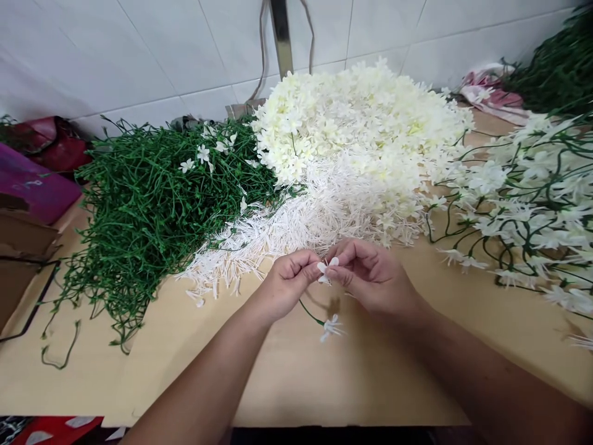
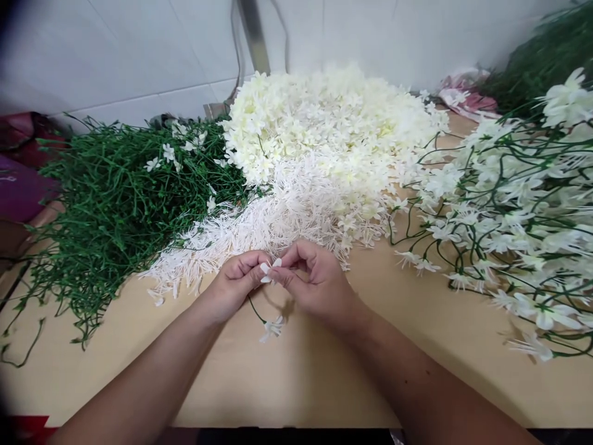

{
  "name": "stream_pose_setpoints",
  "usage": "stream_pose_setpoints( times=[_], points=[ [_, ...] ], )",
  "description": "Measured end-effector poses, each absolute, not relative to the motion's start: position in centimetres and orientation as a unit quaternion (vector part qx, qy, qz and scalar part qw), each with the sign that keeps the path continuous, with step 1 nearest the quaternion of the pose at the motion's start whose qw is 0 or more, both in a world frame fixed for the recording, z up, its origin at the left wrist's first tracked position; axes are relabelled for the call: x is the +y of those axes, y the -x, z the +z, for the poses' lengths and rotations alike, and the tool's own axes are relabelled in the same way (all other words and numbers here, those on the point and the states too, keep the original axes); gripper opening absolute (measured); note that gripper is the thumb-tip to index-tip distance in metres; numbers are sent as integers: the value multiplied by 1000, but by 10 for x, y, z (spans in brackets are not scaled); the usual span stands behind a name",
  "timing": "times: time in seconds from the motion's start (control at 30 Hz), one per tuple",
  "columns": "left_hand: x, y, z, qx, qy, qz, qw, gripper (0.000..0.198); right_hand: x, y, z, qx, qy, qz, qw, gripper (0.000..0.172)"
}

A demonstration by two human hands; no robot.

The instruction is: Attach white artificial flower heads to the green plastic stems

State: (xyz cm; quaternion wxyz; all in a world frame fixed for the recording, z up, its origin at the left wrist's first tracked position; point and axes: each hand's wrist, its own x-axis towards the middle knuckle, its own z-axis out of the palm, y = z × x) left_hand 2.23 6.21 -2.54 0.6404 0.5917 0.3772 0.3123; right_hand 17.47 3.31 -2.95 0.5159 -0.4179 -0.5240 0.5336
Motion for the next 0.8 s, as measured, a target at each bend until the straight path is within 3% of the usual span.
stream_pose_setpoints(
  times=[0.43, 0.8],
  points=[
    [62, -15, -28, 362, -637, 310, 606, 35, 34, -184, -28, -664, 370, 453, 467, 5],
    [63, -12, -29, 349, -659, 299, 595, 37, 29, -179, -27, -597, 392, 512, 477, 14]
  ],
)
